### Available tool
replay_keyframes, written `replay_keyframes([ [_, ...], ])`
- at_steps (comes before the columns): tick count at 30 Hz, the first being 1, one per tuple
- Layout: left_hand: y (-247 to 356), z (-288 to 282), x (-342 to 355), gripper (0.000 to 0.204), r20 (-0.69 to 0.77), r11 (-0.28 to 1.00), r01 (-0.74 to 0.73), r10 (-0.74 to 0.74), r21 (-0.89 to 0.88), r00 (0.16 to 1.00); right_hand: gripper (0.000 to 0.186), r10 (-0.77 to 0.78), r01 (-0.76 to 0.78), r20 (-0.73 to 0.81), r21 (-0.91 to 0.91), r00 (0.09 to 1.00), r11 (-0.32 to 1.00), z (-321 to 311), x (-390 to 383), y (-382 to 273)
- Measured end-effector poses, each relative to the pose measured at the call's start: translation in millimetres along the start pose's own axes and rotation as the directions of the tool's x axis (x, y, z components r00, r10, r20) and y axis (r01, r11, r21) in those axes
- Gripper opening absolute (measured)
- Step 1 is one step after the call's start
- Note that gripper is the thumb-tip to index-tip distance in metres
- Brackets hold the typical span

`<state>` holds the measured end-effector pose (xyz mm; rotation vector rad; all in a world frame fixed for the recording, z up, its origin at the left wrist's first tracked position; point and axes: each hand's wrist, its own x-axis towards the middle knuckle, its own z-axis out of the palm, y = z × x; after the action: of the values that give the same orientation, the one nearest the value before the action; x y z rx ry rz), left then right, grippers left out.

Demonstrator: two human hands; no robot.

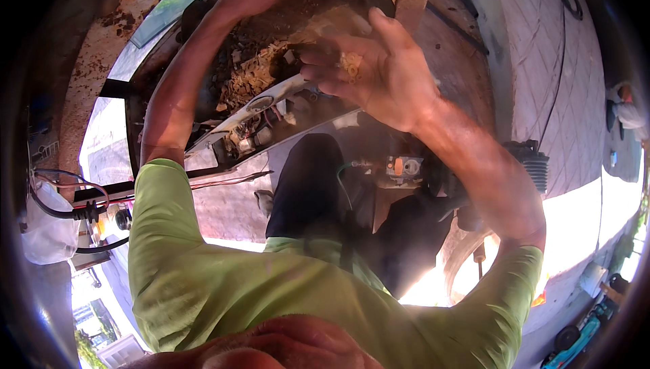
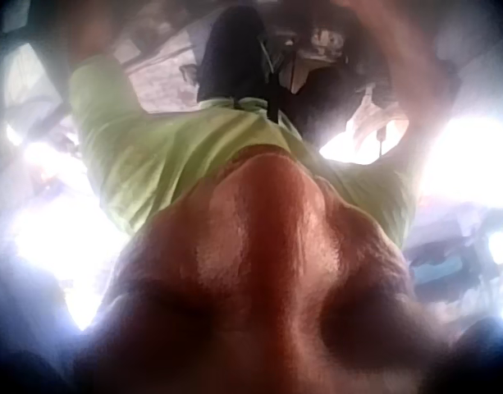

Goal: The person picks out debris and small metal components from a rusted compartment of a machine by hand.

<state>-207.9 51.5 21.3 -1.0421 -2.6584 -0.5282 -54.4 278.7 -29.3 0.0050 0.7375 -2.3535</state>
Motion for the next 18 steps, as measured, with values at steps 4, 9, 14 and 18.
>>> replay_keyframes([
  [4,-40.2,7.7,9.7,0.020,-0.089,0.948,0.317,-0.316,0.000,0.945,0.074,0.004,-0.004,0.018,0.022,1.000,1.000,-7.0,0.2,-1.4],
  [9,-83.2,14.2,8.7,0.021,-0.120,0.911,0.412,-0.407,0.015,0.906,0.072,0.006,-0.005,0.045,-0.018,0.999,1.000,-9.6,2.4,2.2],
  [14,-99.5,20.6,6.7,0.022,-0.111,0.899,0.437,-0.432,0.020,0.895,0.073,-0.001,0.005,0.052,-0.063,0.999,0.998,-7.9,1.1,5.0],
  [18,-106.3,24.9,7.1,0.023,-0.097,0.897,0.442,-0.439,0.017,0.893,0.075,0.004,0.005,0.072,-0.127,0.997,0.992,-10.4,2.7,8.0],
])
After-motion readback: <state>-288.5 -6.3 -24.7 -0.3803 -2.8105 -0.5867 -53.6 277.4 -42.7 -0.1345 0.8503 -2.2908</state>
